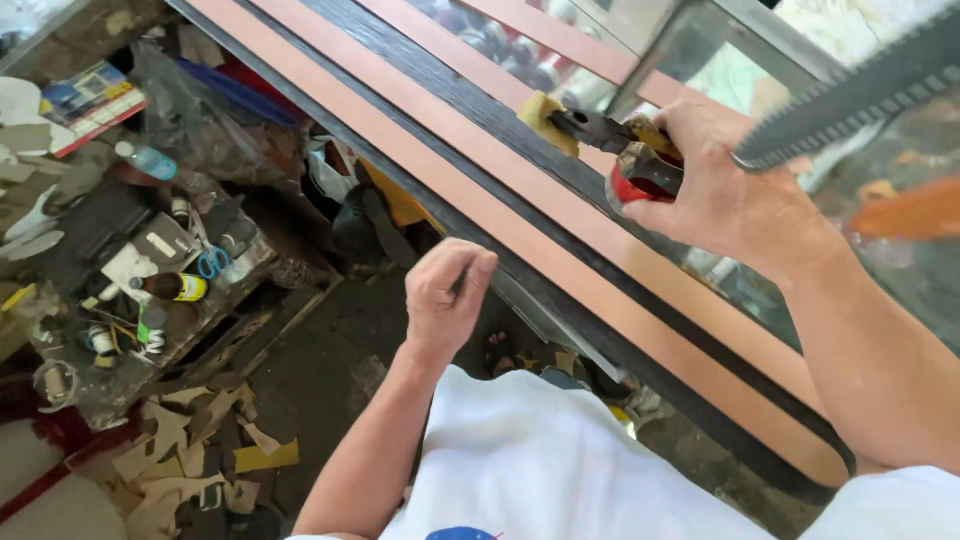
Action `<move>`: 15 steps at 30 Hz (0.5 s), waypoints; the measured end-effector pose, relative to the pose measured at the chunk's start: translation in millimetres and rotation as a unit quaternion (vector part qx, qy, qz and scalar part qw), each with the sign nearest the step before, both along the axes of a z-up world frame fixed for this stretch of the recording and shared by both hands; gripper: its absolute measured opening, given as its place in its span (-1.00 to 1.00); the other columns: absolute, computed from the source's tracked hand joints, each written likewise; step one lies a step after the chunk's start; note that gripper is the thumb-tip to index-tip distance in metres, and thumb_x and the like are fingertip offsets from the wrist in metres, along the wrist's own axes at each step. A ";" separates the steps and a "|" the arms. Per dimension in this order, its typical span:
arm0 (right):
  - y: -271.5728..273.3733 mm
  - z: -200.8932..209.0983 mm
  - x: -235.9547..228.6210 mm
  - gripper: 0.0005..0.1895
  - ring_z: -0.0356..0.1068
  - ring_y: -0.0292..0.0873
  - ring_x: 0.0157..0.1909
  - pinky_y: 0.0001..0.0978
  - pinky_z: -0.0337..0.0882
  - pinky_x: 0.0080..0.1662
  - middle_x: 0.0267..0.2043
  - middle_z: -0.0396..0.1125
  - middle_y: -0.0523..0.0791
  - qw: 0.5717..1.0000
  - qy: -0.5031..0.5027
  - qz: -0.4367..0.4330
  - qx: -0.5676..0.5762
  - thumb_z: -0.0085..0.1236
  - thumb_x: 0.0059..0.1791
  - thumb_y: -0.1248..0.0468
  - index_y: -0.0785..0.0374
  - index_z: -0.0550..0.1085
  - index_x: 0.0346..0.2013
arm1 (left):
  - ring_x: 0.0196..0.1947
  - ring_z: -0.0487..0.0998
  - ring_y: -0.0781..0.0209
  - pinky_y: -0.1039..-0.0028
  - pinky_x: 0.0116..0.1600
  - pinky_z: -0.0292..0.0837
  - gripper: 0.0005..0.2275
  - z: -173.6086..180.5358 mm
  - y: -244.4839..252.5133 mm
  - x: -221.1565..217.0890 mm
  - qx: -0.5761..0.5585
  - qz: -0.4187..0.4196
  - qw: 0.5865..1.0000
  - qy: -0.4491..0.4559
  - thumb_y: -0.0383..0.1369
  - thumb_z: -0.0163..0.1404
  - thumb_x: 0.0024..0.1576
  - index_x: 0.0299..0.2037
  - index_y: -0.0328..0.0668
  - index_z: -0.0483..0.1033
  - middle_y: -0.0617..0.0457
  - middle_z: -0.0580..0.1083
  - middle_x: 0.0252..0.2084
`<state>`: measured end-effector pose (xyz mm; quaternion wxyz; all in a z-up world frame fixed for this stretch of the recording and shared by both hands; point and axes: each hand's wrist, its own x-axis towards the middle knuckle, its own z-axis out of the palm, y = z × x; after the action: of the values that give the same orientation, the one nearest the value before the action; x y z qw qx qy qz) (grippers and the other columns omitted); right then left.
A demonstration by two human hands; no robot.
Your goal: The person dips a brush into a container of brown liquid and applies it to long strips of light-colored leather laid out on a glass display case. The person repeatedly dips the brush and paints the leather strips, covering them with the brown substance.
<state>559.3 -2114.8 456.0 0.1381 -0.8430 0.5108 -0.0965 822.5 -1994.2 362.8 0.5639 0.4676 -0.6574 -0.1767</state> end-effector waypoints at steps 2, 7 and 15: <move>-28.6 -40.5 -2.3 -0.46 0.36 -0.20 -0.26 -0.34 0.27 -0.33 -0.27 0.38 -0.05 0.980 -0.047 0.087 -0.173 0.51 -0.13 0.13 0.34 0.47 -0.02 | -0.55 0.15 0.21 0.29 -0.38 0.05 -0.62 9.9 -14.7 21.1 -0.009 0.029 0.999 -0.010 -0.48 -0.09 0.33 -0.57 -0.19 0.10 0.06 0.18 -0.59; -42.9 4.6 45.4 -0.49 0.46 0.00 -0.22 -0.15 0.44 -0.24 -0.22 0.44 -0.03 0.997 -0.014 0.053 -0.054 0.39 -0.14 0.14 0.26 0.41 -0.01 | -0.50 0.11 0.27 0.29 -0.39 -0.02 -0.65 -1.1 -79.2 89.8 0.002 0.113 0.992 -0.054 -0.18 -0.14 0.40 -0.41 -0.16 0.16 0.09 0.14 -0.48; -67.1 0.4 80.8 -0.49 0.41 0.12 -0.21 -0.12 0.40 -0.13 -0.22 0.40 0.03 0.989 -0.004 0.137 -0.054 0.34 -0.13 0.19 0.32 0.42 0.03 | -0.23 0.49 0.06 0.33 -0.22 0.41 -0.88 -1.6 -197.1 183.2 -0.048 0.029 0.960 -0.274 -0.58 0.03 0.32 0.03 -0.34 0.52 -0.09 0.48 -0.21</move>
<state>640.1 -2181.9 456.4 0.1062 -0.9110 0.3837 -0.1074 1005.7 -2191.3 361.2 0.3884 0.4895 -0.7807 0.0062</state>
